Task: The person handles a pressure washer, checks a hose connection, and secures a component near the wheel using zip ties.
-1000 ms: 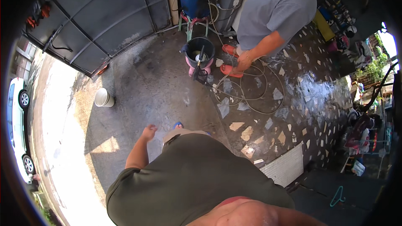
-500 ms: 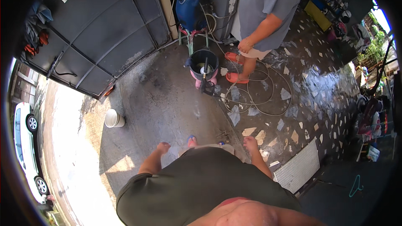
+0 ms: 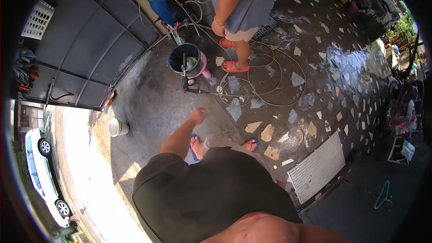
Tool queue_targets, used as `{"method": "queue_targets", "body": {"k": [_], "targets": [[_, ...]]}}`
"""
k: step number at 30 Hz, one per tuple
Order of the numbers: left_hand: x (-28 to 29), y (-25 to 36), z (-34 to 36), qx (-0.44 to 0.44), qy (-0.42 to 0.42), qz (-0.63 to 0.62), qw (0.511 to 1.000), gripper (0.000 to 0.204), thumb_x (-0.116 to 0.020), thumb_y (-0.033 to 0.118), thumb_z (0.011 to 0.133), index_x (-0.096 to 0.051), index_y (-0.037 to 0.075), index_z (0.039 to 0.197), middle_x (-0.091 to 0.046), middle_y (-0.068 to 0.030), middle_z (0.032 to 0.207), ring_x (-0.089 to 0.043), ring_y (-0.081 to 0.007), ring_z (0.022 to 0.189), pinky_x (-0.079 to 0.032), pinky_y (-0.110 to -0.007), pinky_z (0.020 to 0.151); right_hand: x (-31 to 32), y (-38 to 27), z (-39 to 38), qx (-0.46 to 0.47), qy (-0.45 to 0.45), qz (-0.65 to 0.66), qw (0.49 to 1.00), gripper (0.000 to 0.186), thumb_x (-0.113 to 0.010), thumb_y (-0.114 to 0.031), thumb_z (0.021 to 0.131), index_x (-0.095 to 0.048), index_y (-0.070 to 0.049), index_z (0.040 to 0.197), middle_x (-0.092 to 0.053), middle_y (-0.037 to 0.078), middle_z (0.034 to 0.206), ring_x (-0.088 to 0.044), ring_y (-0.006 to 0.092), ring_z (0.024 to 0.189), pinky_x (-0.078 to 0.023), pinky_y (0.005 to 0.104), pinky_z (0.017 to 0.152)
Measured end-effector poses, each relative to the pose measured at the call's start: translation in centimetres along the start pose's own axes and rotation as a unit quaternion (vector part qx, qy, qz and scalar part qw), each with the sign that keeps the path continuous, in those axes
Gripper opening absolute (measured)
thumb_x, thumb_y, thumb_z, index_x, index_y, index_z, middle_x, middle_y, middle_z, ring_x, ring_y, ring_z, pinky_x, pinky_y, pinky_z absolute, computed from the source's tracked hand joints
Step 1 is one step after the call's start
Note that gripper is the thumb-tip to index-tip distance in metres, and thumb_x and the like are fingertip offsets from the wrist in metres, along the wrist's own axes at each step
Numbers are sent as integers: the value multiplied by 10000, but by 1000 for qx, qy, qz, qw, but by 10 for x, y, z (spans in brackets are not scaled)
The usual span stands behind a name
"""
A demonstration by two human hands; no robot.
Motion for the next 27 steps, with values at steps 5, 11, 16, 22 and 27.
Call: {"method": "queue_targets", "body": {"k": [5, 11, 16, 22, 27], "targets": [[-110, 77, 0, 43, -220, -38, 974, 387, -688, 322, 904, -687, 87, 1211, -706, -178, 1172, -679, -301, 1082, -534, -391, 895, 107, -72, -31, 12, 189, 7, 982, 132, -569, -229, 930, -526, -164, 825, -489, -6, 645, -448, 121, 455, -297, 256, 397], [-128, 126, 29, 214, -249, 14, 944, 426, -704, 336, 909, -660, 127, 1278, -722, -138, 1080, -705, -276, 922, -564, -410, 754, 223, -255, 30, 189, 292, 12, 938, 351, -615, -251, 960, -611, -29, 1232, -632, 33, 819, -596, 134, 657, -443, 282, 514], [-128, 194, 124, 390, -161, 8, 907, 374, -713, 270, 878, -680, 121, 1220, -730, -122, 1036, -710, -262, 891, -571, -394, 694, 230, -343, 46, 227, 261, 3, 938, 362, -626, -265, 969, -608, -16, 1232, -644, 41, 838, -617, 138, 690, -465, 287, 544], [-130, 373, 345, -60, -33, -98, 993, 124, -661, 70, 850, -677, 29, 966, -687, -76, 802, -710, -188, 774, -555, -349, 592, 240, -359, 69, -11, 143, 119, 982, 204, -618, -236, 949, -648, -57, 1042, -601, 41, 737, -556, 150, 545, -415, 300, 434], [-144, 596, 471, -101, -49, -189, 975, 314, -662, 283, 960, -647, -24, 894, -666, -102, 726, -644, -174, 547, -517, -294, 521, 300, -400, 125, -80, 107, 82, 988, 174, -610, -224, 957, -626, -58, 1005, -597, 57, 714, -557, 171, 522, -422, 315, 415]]}}
Point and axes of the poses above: each hand's wrist, its own z-axis towards the middle knuckle, its own x-axis out of the back of the hand, y = z × x, the point moved 1 cm from there along z, towards the middle knuckle
